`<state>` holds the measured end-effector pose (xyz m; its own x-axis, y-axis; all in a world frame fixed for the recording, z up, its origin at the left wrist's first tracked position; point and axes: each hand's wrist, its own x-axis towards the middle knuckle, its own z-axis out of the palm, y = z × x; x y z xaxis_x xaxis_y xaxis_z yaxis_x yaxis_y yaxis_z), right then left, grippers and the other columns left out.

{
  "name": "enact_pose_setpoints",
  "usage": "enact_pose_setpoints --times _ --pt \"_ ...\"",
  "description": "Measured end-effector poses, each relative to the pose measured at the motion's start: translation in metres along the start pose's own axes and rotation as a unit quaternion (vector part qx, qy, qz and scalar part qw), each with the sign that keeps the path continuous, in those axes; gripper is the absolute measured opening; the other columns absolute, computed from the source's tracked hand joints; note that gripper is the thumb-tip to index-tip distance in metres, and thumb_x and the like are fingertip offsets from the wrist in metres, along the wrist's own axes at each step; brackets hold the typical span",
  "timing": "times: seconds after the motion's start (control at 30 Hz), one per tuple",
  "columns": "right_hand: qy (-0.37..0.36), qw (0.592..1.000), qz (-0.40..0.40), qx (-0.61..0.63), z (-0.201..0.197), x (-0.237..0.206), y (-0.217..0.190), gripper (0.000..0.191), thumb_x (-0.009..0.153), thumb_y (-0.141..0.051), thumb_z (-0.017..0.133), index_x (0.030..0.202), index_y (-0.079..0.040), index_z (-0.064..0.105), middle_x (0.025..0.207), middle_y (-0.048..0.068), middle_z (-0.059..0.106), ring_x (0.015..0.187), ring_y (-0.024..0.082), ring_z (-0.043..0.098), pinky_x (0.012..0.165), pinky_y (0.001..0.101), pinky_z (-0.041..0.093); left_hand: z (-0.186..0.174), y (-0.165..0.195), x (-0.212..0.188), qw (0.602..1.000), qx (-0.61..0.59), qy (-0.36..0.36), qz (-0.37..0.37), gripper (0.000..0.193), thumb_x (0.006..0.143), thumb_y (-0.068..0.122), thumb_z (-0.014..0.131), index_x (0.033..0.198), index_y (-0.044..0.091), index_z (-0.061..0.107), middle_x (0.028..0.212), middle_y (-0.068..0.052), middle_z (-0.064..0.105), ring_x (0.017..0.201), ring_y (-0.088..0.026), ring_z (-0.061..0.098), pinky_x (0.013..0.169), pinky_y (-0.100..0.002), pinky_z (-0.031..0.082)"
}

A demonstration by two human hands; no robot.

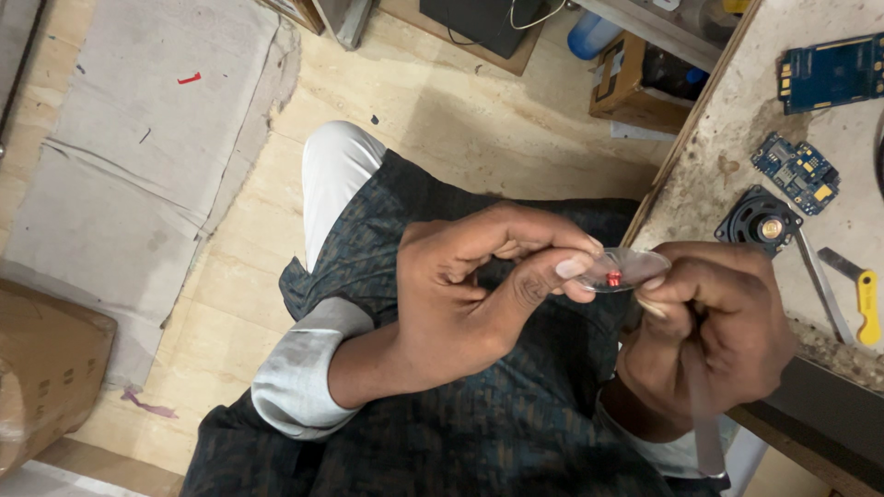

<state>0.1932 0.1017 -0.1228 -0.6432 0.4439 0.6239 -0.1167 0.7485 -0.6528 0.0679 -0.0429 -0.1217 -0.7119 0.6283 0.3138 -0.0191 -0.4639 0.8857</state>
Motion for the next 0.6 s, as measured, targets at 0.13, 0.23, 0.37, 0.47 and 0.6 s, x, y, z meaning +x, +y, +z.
enact_pose_setpoints --times 0.13,0.23,0.37,0.47,0.6 --pt "-0.003 1.0 -0.001 0.003 0.0004 0.0002 0.0 0.034 0.119 -0.029 0.068 0.104 0.0 0.062 0.097 0.015 0.071 0.082 0.015 0.07 0.07 0.0208 0.053 0.0004 0.0008 0.0011 1.0 0.018 0.006 0.003 0.013 0.112 0.008 0.069 0.115 -0.005 0.07 0.098 -0.013 0.079 0.088 -0.013 0.079 0.078 -0.023 0.066" --pt "0.002 1.0 0.005 0.003 0.0014 -0.0014 -0.0014 0.035 0.121 -0.03 0.068 0.104 0.0 0.062 0.098 0.016 0.071 0.083 0.016 0.07 0.072 0.0212 0.054 0.0022 0.0009 0.0005 1.0 0.017 0.015 -0.004 0.013 0.111 0.007 0.069 0.114 -0.005 0.07 0.097 -0.014 0.079 0.087 -0.013 0.079 0.077 -0.022 0.066" --pt "0.006 1.0 0.011 0.002 0.005 -0.0054 -0.0048 0.037 0.12 -0.032 0.068 0.104 0.001 0.062 0.097 0.015 0.07 0.082 0.017 0.069 0.072 0.0219 0.053 0.0006 0.0019 -0.0022 1.0 -0.009 0.022 -0.015 0.014 0.111 0.007 0.068 0.115 -0.007 0.069 0.097 -0.015 0.078 0.087 -0.013 0.079 0.076 -0.023 0.067" --pt "0.009 1.0 0.001 0.002 0.0063 -0.0053 -0.0041 0.037 0.121 -0.032 0.068 0.104 0.0 0.062 0.097 0.015 0.071 0.084 0.018 0.07 0.074 0.0228 0.052 0.0003 0.0011 -0.0026 0.999 -0.026 0.021 -0.024 0.015 0.112 0.007 0.067 0.115 -0.008 0.068 0.098 -0.016 0.078 0.088 -0.014 0.078 0.078 -0.024 0.068" --pt "0.008 1.0 0.007 0.004 0.0059 -0.0063 -0.0041 0.037 0.12 -0.032 0.067 0.103 0.001 0.062 0.096 0.015 0.07 0.084 0.018 0.072 0.075 0.0228 0.054 0.0003 -0.0003 -0.0016 0.998 -0.045 0.016 -0.03 0.016 0.112 0.007 0.066 0.116 -0.009 0.067 0.099 -0.017 0.077 0.088 -0.014 0.078 0.078 -0.025 0.068"
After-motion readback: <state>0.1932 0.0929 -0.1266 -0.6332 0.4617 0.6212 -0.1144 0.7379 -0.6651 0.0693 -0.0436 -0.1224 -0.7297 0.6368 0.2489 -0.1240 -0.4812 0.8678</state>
